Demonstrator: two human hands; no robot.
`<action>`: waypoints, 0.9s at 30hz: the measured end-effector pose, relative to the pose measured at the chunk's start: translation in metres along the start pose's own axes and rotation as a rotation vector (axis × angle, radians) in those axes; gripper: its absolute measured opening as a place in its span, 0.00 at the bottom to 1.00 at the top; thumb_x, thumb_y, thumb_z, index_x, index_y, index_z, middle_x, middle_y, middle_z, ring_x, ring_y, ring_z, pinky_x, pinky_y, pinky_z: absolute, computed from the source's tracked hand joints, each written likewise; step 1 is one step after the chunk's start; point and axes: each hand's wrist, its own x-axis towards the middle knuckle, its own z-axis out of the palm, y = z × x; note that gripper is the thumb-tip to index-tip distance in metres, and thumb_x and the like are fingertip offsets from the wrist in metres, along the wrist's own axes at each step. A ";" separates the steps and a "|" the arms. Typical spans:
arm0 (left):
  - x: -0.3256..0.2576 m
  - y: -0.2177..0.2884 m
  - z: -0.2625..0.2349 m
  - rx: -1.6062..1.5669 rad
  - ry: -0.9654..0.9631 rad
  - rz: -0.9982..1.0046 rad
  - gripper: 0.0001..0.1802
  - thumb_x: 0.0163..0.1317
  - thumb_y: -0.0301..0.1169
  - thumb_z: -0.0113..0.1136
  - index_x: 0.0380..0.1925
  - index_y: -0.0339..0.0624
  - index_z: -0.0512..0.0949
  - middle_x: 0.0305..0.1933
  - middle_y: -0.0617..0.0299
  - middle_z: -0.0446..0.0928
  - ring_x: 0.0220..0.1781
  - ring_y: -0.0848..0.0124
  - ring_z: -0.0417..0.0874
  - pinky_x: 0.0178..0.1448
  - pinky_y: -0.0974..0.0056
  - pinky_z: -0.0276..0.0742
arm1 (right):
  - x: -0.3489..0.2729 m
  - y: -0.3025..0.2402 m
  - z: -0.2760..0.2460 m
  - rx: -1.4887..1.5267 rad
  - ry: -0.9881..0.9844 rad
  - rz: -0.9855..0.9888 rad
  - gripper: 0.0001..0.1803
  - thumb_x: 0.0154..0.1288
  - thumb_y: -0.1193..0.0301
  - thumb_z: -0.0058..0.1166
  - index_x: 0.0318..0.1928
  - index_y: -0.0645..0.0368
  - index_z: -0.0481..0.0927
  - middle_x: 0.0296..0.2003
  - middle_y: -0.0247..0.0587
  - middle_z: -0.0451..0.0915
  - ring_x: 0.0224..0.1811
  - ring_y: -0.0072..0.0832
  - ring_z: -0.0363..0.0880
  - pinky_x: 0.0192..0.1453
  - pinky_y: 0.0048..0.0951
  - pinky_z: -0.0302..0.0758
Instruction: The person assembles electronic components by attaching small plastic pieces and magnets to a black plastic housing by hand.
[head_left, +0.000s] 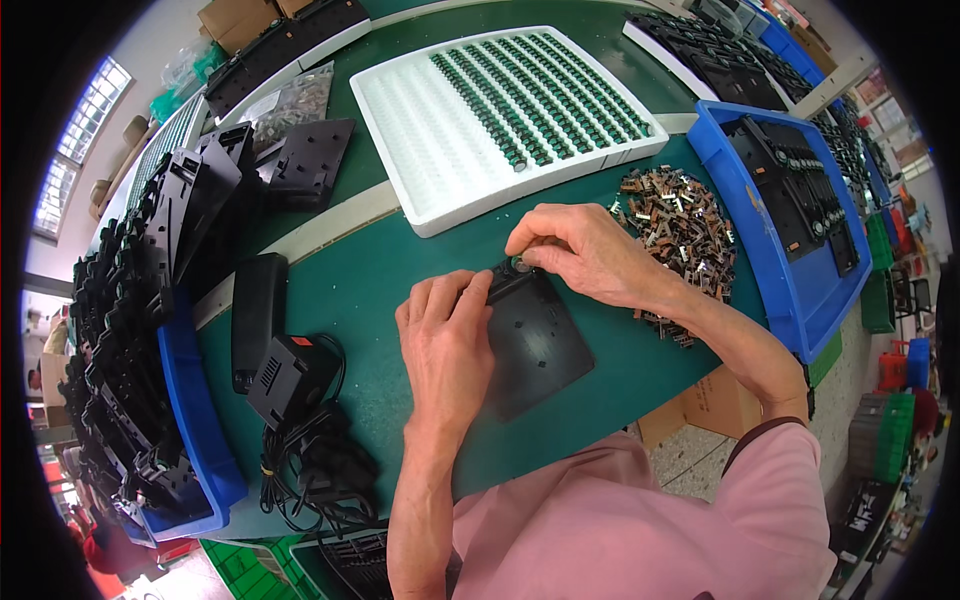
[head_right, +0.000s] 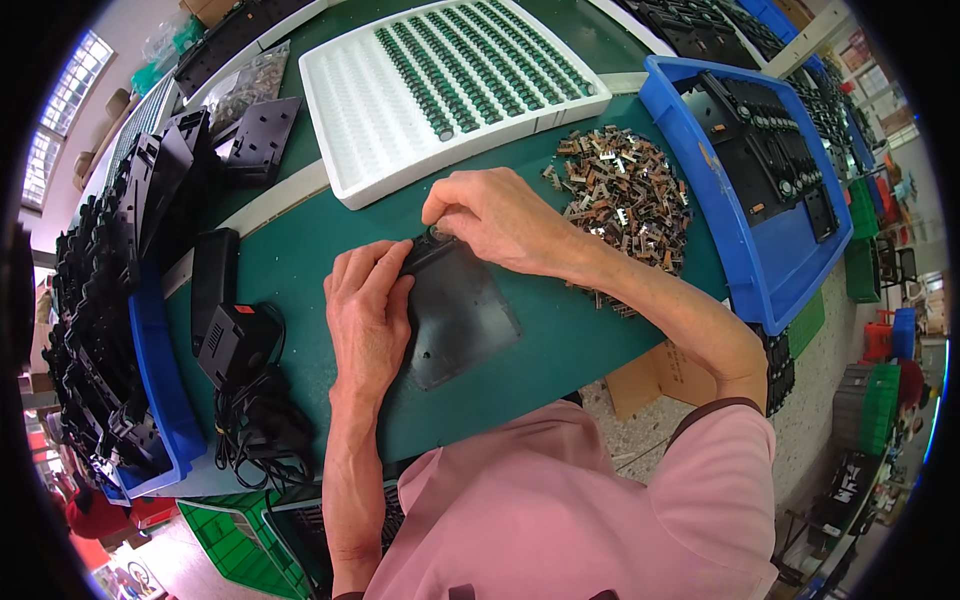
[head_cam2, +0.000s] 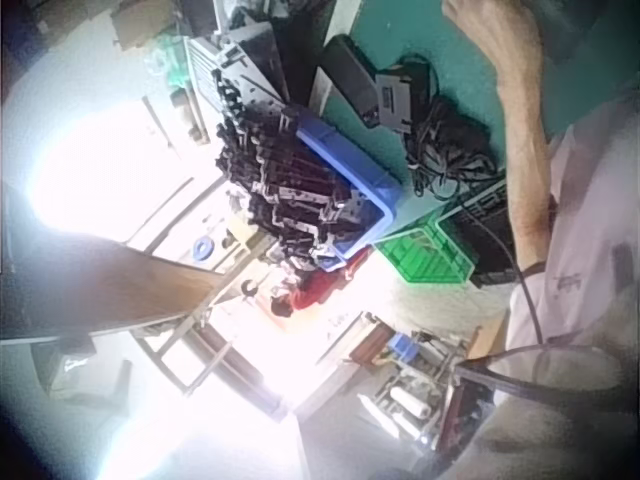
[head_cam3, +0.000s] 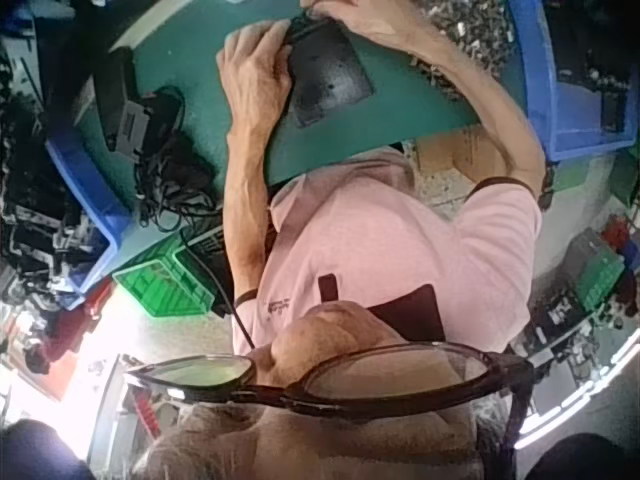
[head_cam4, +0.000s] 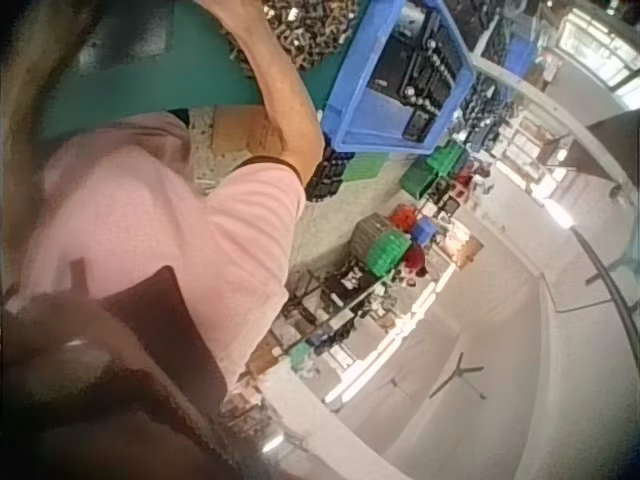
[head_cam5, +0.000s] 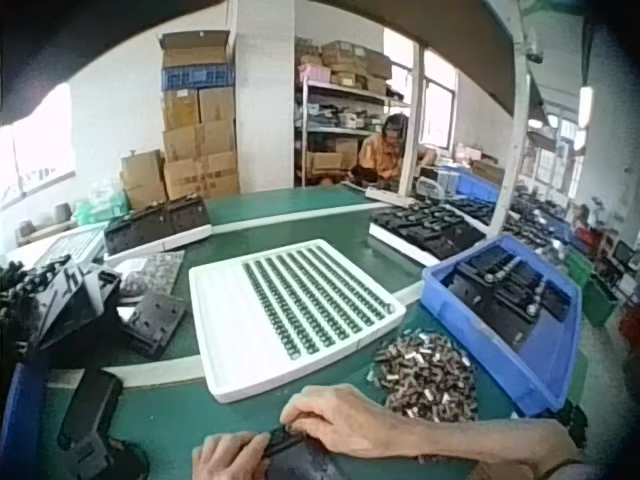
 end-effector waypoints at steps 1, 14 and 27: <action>0.000 0.000 0.000 -0.001 -0.002 -0.001 0.20 0.48 0.17 0.65 0.45 0.40 0.82 0.45 0.61 0.79 0.49 0.61 0.77 0.53 0.56 0.69 | 0.000 0.002 0.003 -0.037 0.026 -0.072 0.07 0.65 0.79 0.55 0.42 0.66 0.80 0.31 0.42 0.79 0.31 0.27 0.78 0.38 0.29 0.75; 0.000 0.000 0.000 0.011 -0.017 -0.001 0.20 0.50 0.18 0.64 0.46 0.40 0.82 0.46 0.61 0.78 0.50 0.60 0.76 0.53 0.56 0.69 | -0.009 0.010 0.013 -0.063 0.159 -0.125 0.10 0.60 0.83 0.58 0.43 0.63 0.81 0.34 0.41 0.76 0.35 0.30 0.79 0.40 0.29 0.76; -0.001 -0.001 0.000 0.024 -0.024 0.000 0.20 0.50 0.17 0.64 0.46 0.40 0.81 0.46 0.61 0.78 0.49 0.60 0.76 0.52 0.56 0.69 | -0.005 0.008 0.014 -0.054 0.111 -0.106 0.12 0.56 0.81 0.64 0.42 0.64 0.82 0.36 0.40 0.79 0.36 0.30 0.79 0.40 0.30 0.77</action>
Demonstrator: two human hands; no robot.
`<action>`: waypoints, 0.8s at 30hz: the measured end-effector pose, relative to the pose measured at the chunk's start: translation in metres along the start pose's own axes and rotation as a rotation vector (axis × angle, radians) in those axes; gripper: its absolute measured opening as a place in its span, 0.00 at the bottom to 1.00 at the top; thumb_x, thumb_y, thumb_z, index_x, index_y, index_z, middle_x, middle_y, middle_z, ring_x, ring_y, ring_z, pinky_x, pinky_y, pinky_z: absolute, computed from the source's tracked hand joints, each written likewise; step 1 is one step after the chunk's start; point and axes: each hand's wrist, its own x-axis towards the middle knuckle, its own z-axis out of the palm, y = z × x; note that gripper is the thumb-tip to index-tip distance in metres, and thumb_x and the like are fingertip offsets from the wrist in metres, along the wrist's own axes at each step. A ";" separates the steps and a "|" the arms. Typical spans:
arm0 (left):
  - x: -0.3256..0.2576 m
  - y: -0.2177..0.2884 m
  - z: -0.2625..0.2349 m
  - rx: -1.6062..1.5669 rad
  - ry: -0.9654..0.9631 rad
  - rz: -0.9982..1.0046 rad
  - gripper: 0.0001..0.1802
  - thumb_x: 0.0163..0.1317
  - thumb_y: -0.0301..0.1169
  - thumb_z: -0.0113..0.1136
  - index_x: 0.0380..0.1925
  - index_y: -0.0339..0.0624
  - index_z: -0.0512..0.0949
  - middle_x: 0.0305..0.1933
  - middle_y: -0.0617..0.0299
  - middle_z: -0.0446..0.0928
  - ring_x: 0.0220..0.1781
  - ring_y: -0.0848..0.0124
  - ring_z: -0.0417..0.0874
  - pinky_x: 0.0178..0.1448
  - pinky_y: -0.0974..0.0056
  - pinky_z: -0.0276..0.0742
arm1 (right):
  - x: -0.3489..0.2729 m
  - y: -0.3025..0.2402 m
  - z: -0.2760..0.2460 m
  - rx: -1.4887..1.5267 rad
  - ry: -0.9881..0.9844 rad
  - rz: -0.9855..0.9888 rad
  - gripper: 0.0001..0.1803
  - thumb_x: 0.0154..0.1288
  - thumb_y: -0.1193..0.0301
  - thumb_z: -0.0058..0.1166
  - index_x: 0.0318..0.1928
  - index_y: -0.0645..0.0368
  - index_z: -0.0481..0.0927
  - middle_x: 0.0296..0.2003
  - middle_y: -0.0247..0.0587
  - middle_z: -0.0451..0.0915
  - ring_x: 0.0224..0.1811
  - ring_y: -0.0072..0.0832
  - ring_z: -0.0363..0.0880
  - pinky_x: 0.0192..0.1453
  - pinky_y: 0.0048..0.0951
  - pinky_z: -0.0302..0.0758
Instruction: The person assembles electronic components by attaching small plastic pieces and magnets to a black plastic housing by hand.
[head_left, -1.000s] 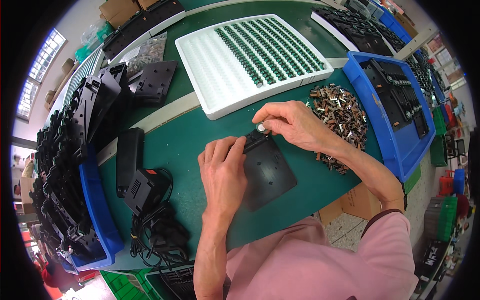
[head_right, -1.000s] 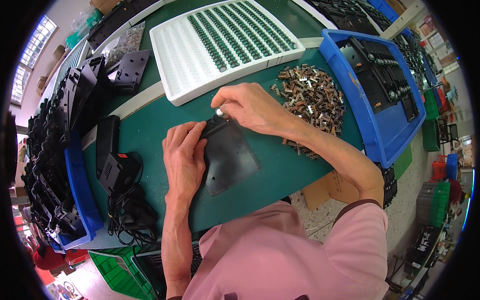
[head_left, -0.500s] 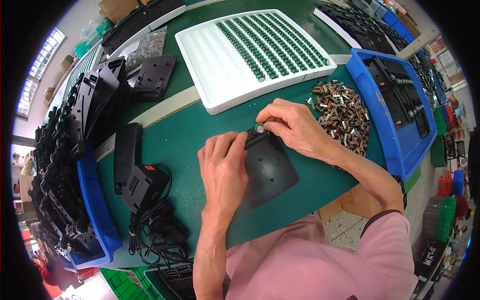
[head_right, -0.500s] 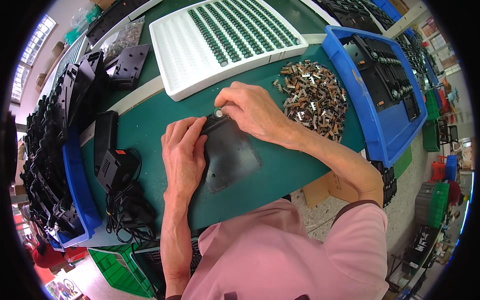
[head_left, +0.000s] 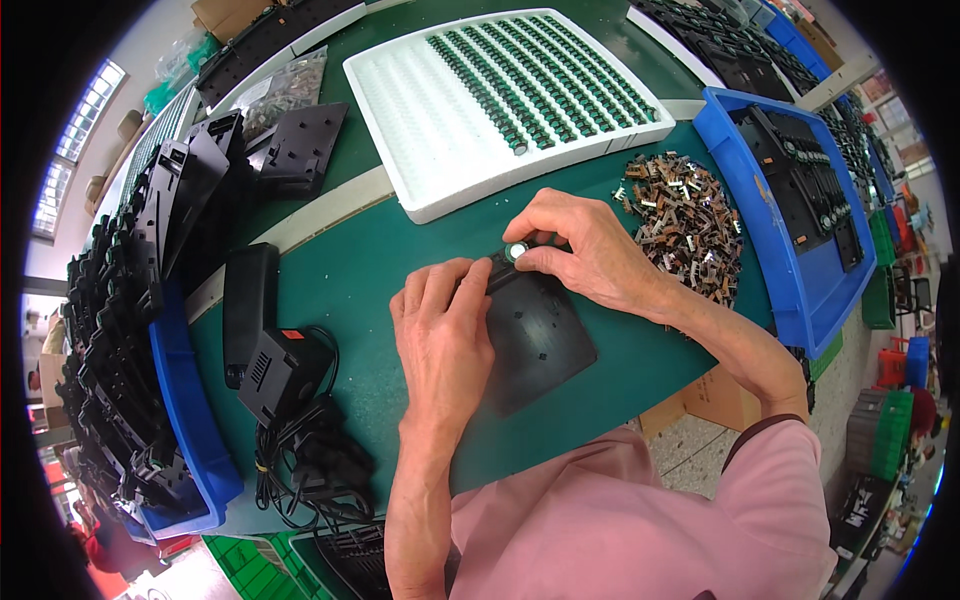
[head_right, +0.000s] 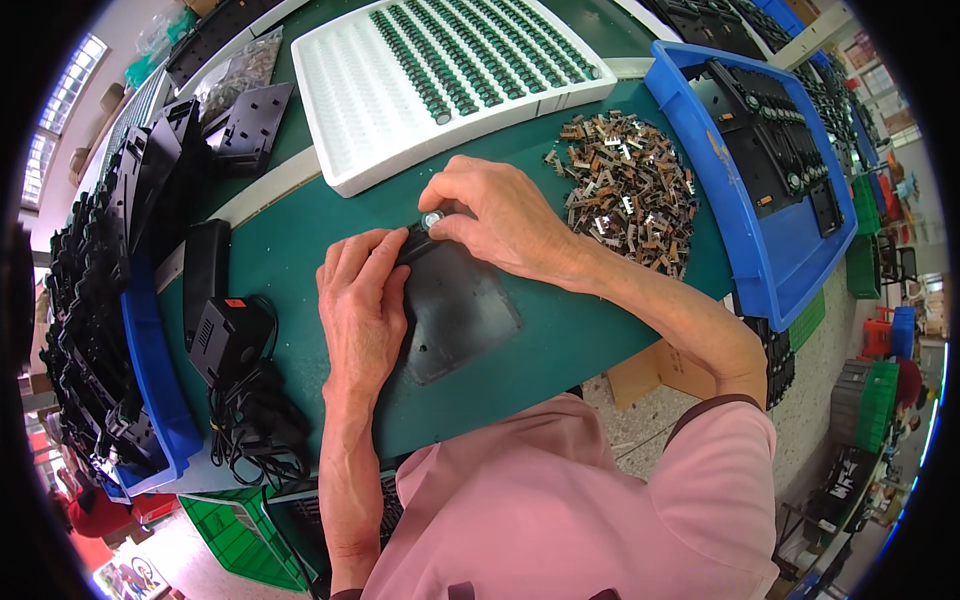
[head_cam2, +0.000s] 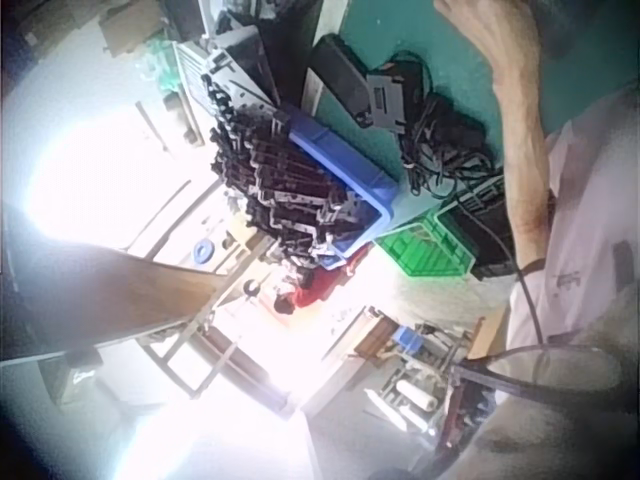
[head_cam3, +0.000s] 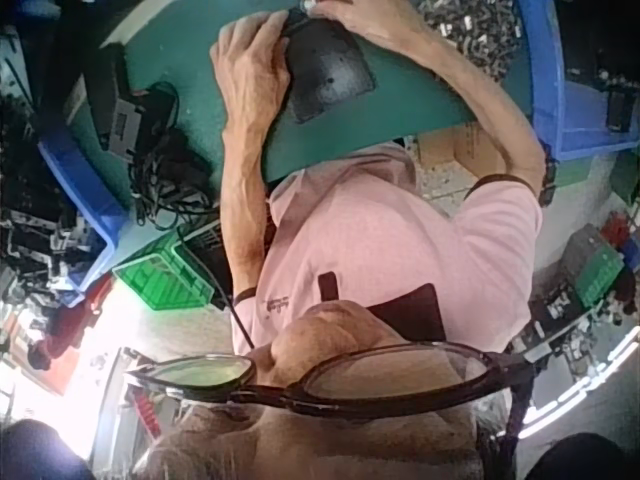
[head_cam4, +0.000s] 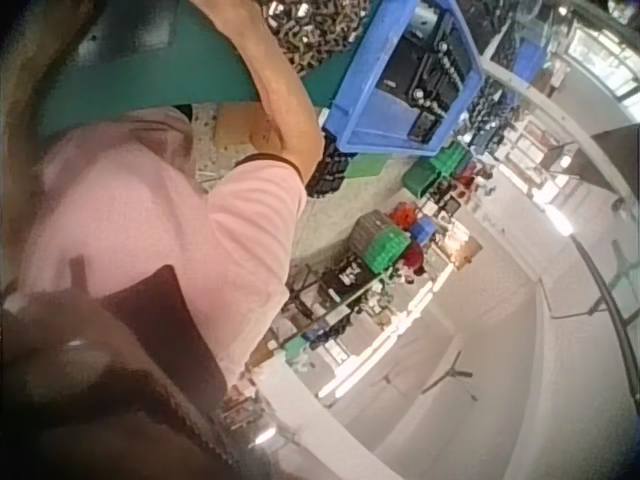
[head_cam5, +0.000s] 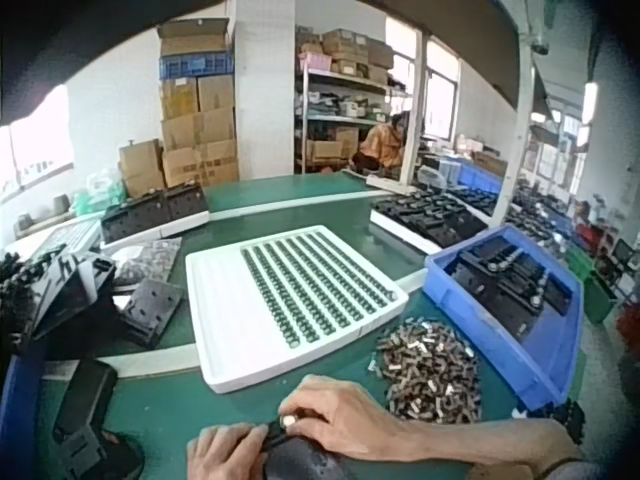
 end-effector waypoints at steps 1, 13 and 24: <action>0.000 0.001 -0.001 -0.001 -0.001 0.000 0.20 0.50 0.17 0.64 0.46 0.40 0.81 0.46 0.61 0.78 0.49 0.60 0.76 0.52 0.56 0.69 | 0.000 -0.002 -0.001 0.041 -0.014 0.078 0.12 0.56 0.80 0.65 0.42 0.64 0.82 0.36 0.40 0.79 0.34 0.29 0.79 0.39 0.29 0.77; 0.002 0.004 -0.003 -0.001 -0.029 -0.022 0.19 0.53 0.17 0.62 0.47 0.38 0.81 0.47 0.58 0.80 0.49 0.58 0.77 0.56 0.58 0.71 | -0.003 0.002 -0.007 -0.021 0.004 -0.084 0.15 0.57 0.83 0.61 0.47 0.62 0.82 0.37 0.41 0.79 0.38 0.32 0.79 0.44 0.30 0.77; 0.002 0.003 -0.002 0.005 -0.015 -0.013 0.18 0.54 0.17 0.62 0.47 0.37 0.81 0.46 0.58 0.80 0.49 0.58 0.77 0.55 0.58 0.71 | 0.000 0.000 -0.003 -0.066 -0.019 -0.021 0.12 0.57 0.83 0.60 0.42 0.64 0.83 0.36 0.41 0.79 0.38 0.33 0.80 0.43 0.29 0.77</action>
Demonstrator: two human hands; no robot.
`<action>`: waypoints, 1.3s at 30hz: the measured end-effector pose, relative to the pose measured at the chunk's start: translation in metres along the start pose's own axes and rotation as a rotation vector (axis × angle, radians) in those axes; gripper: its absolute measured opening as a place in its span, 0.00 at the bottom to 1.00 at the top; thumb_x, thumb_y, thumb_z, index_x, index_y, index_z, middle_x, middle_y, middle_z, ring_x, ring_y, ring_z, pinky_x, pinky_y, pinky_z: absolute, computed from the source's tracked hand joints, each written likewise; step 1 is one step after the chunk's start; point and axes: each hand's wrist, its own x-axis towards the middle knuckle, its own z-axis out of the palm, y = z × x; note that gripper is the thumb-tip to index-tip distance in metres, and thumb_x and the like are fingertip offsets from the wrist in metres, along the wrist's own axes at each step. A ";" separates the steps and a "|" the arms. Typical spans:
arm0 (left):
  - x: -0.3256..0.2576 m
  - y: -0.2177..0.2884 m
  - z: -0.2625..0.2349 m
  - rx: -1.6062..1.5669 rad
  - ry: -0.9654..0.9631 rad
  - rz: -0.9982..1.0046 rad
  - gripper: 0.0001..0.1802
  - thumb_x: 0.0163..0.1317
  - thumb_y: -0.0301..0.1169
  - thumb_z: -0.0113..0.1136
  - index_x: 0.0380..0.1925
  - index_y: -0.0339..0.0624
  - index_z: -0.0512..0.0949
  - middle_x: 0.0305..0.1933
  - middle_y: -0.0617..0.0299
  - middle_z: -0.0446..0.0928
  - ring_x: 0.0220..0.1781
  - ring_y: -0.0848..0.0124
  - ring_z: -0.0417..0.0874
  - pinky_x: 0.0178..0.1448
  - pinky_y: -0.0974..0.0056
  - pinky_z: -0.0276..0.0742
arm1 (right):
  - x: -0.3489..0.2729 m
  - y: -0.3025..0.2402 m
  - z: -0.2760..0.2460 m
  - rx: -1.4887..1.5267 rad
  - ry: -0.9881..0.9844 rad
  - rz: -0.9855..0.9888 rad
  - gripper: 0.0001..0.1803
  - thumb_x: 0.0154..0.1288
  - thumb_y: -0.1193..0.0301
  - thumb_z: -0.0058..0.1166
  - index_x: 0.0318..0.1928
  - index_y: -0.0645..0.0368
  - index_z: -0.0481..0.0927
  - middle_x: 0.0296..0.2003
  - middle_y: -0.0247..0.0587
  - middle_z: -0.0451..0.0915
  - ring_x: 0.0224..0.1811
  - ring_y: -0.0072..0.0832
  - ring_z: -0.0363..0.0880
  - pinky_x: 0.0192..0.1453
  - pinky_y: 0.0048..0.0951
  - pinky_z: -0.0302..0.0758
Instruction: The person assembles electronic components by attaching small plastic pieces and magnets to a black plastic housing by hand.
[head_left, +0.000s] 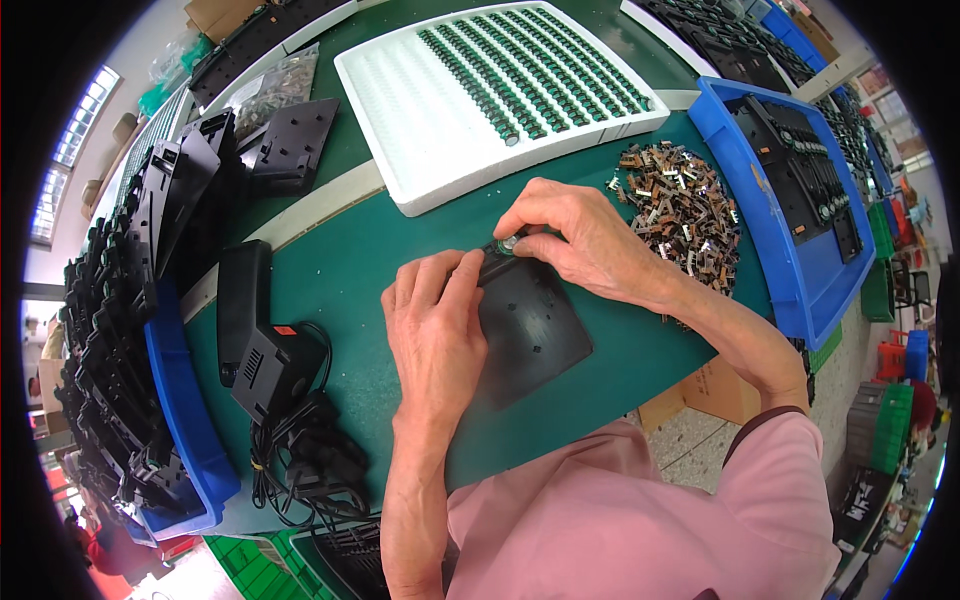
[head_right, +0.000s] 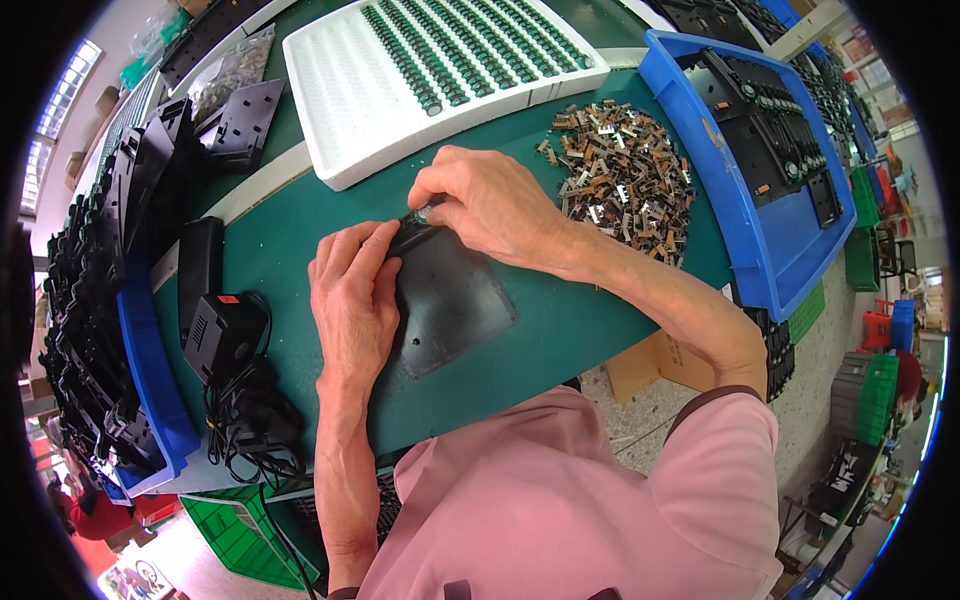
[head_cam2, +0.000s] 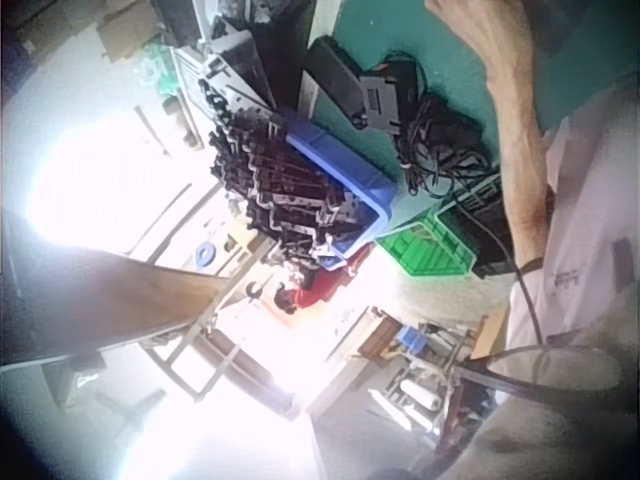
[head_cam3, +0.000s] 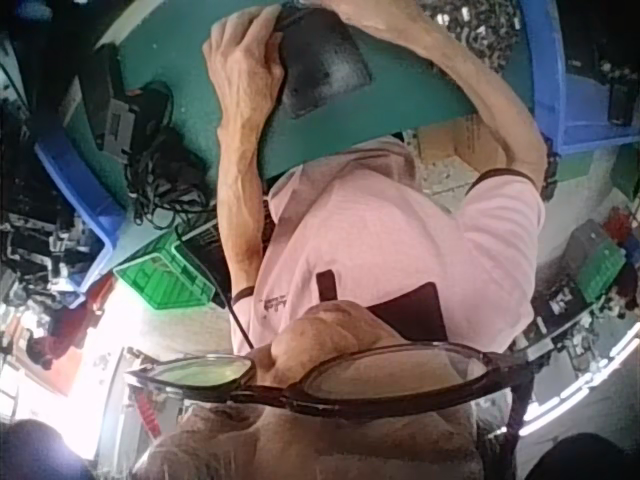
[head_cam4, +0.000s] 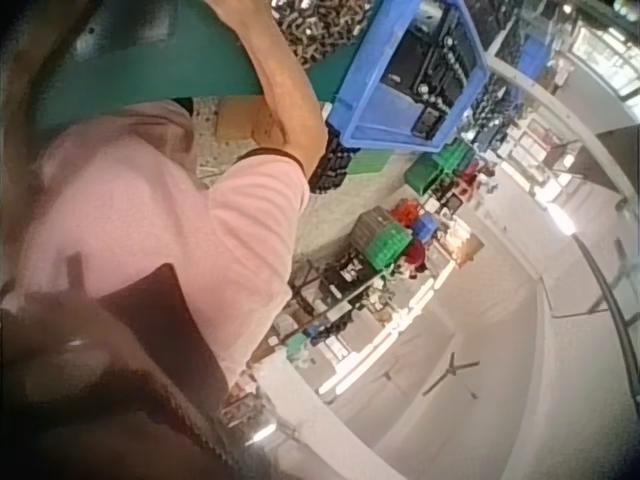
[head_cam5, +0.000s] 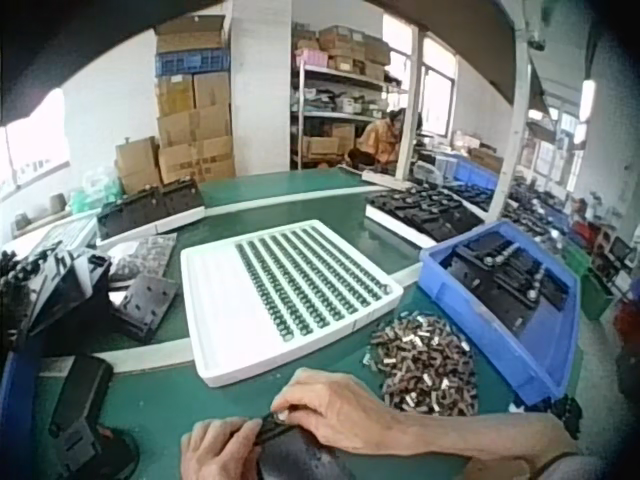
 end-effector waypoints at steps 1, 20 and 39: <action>0.000 0.001 0.000 0.000 0.000 0.001 0.18 0.54 0.17 0.62 0.47 0.37 0.81 0.46 0.58 0.80 0.49 0.58 0.77 0.55 0.58 0.71 | 0.000 0.001 -0.002 0.026 -0.002 0.014 0.11 0.57 0.83 0.60 0.42 0.64 0.83 0.36 0.41 0.79 0.37 0.31 0.80 0.43 0.29 0.77; 0.002 -0.009 0.000 0.011 0.052 -0.003 0.19 0.51 0.15 0.60 0.45 0.38 0.82 0.44 0.58 0.80 0.49 0.58 0.77 0.55 0.56 0.70 | -0.031 0.012 -0.049 -0.285 0.114 0.014 0.08 0.57 0.75 0.60 0.39 0.61 0.83 0.35 0.43 0.80 0.43 0.42 0.79 0.48 0.41 0.75; 0.002 -0.010 0.003 0.010 0.073 0.004 0.19 0.51 0.15 0.60 0.45 0.39 0.82 0.44 0.59 0.80 0.49 0.59 0.77 0.54 0.57 0.70 | 0.006 -0.008 0.018 -0.137 0.133 -0.054 0.05 0.56 0.75 0.63 0.34 0.60 0.81 0.33 0.43 0.79 0.40 0.43 0.79 0.42 0.43 0.75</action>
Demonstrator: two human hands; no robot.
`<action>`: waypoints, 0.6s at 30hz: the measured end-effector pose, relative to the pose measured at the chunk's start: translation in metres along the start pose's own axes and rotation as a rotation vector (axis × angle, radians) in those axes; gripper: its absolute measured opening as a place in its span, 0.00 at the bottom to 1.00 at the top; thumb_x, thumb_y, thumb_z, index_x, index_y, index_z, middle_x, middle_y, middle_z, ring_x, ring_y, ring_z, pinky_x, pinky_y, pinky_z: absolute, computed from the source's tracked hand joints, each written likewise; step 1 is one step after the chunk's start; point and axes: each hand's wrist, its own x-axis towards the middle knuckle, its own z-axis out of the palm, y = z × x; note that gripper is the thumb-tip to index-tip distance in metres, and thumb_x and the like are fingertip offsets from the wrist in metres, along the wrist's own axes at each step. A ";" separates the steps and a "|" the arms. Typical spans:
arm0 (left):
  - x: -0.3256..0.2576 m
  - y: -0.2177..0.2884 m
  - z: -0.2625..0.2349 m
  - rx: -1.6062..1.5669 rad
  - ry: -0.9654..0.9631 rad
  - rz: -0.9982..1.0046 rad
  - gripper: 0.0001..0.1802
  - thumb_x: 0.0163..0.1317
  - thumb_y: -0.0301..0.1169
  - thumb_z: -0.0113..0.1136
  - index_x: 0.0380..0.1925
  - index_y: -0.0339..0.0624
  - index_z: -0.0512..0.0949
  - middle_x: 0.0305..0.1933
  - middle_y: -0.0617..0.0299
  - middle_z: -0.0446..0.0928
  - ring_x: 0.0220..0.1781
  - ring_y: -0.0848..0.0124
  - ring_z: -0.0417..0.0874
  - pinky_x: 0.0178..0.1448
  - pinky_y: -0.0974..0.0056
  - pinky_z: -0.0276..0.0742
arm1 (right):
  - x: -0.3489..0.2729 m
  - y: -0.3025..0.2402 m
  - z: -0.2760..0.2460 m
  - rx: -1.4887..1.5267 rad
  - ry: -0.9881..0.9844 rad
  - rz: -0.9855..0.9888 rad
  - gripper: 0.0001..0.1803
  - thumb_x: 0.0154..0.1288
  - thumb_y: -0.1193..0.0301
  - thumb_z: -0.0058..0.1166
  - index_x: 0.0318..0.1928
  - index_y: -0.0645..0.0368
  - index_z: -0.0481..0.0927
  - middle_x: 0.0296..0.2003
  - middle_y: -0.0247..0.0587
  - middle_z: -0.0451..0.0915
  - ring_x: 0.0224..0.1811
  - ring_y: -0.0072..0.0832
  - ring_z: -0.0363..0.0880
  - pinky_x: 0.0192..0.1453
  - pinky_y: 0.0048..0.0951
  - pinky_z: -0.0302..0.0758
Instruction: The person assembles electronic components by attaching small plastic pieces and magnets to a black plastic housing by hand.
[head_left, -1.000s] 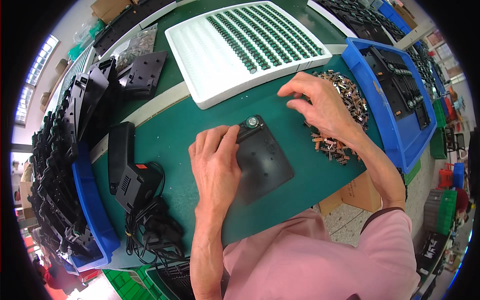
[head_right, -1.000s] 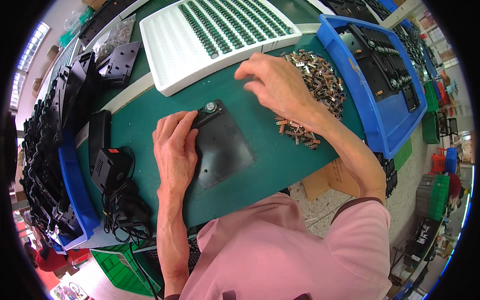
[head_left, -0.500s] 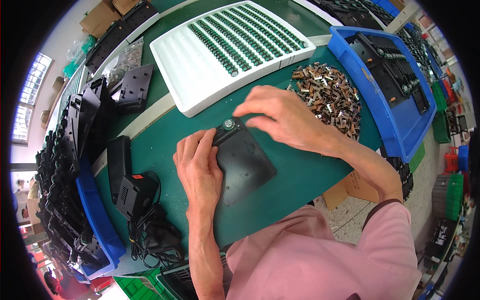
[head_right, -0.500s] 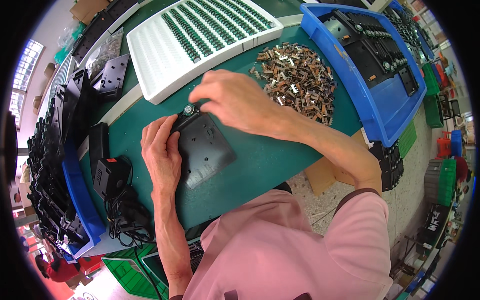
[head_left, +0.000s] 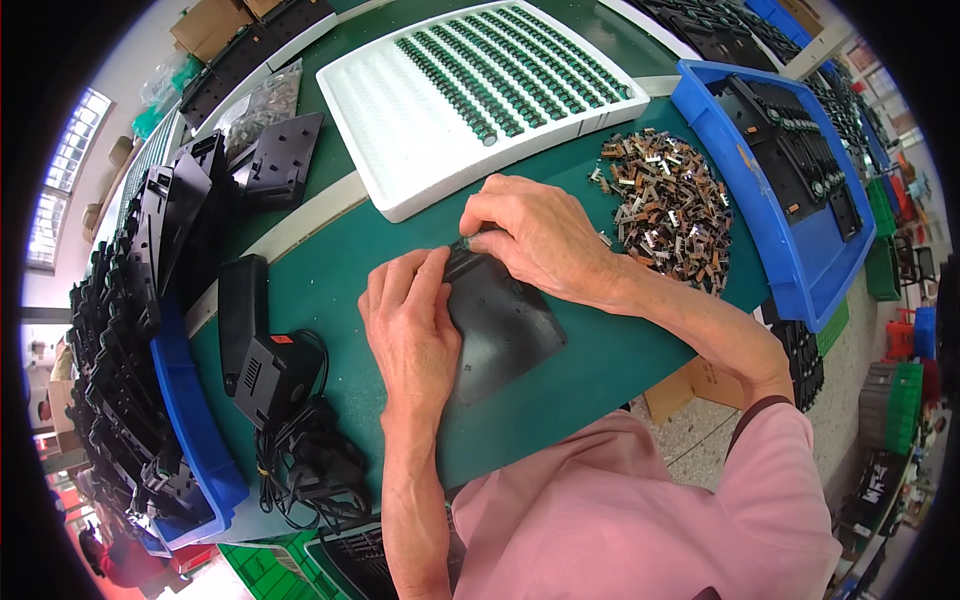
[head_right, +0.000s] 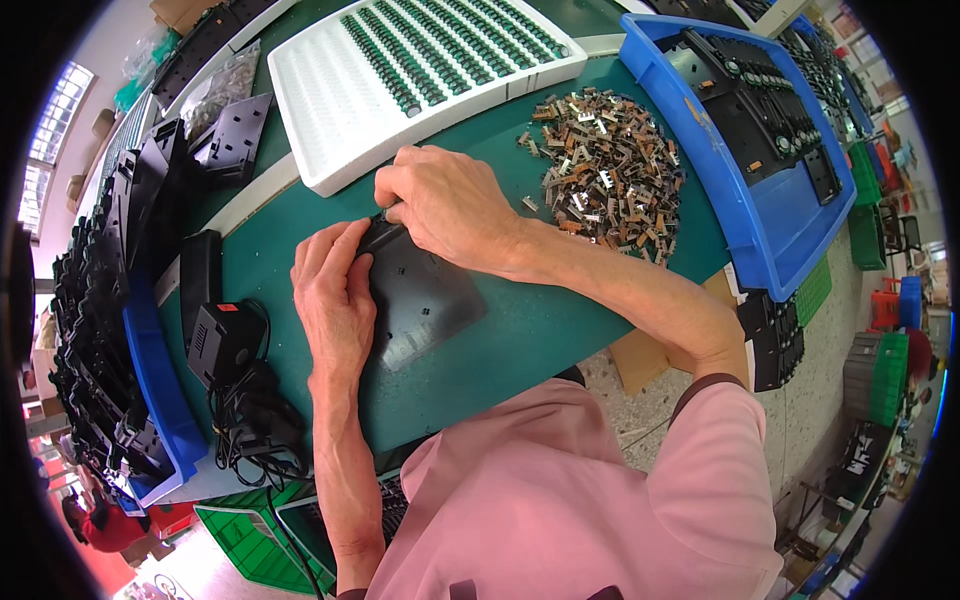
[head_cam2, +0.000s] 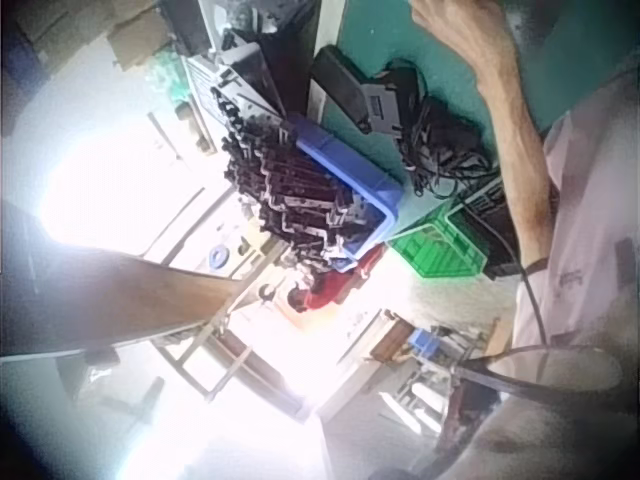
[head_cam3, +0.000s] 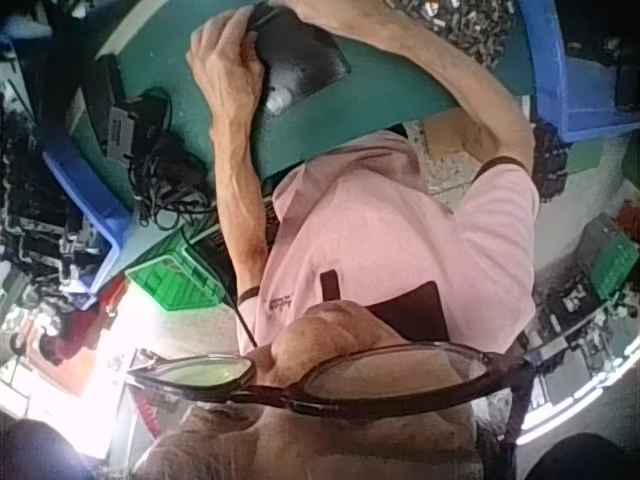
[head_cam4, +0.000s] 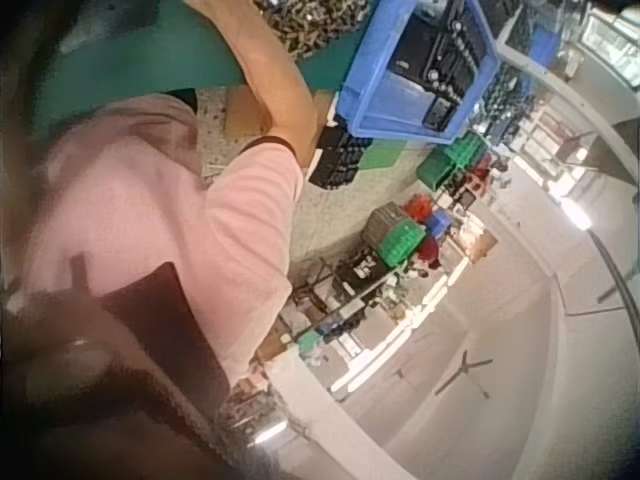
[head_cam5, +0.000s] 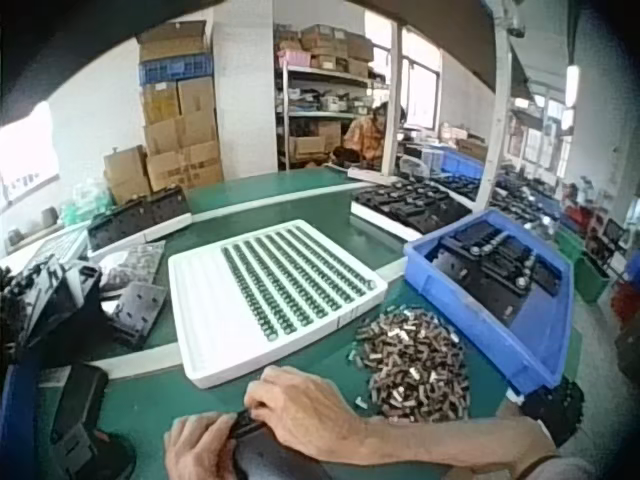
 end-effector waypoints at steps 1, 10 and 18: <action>0.001 0.001 0.001 -0.007 0.001 -0.001 0.19 0.51 0.15 0.60 0.45 0.39 0.82 0.44 0.59 0.80 0.49 0.59 0.77 0.54 0.57 0.70 | -0.001 0.000 -0.001 0.011 0.004 0.008 0.06 0.56 0.74 0.62 0.35 0.60 0.81 0.34 0.43 0.79 0.41 0.43 0.79 0.43 0.43 0.75; 0.000 0.001 -0.005 0.009 -0.033 -0.022 0.19 0.53 0.15 0.60 0.46 0.38 0.82 0.45 0.58 0.80 0.50 0.58 0.77 0.56 0.57 0.70 | -0.021 0.016 -0.075 -0.273 0.006 0.108 0.10 0.57 0.75 0.61 0.40 0.61 0.82 0.34 0.42 0.81 0.40 0.40 0.80 0.45 0.37 0.76; 0.001 0.004 -0.003 -0.007 -0.046 -0.035 0.17 0.54 0.16 0.60 0.46 0.37 0.82 0.45 0.58 0.80 0.50 0.59 0.78 0.56 0.57 0.70 | -0.060 0.024 -0.065 -0.539 -0.141 0.077 0.09 0.46 0.80 0.65 0.31 0.60 0.80 0.30 0.41 0.79 0.38 0.39 0.78 0.41 0.38 0.77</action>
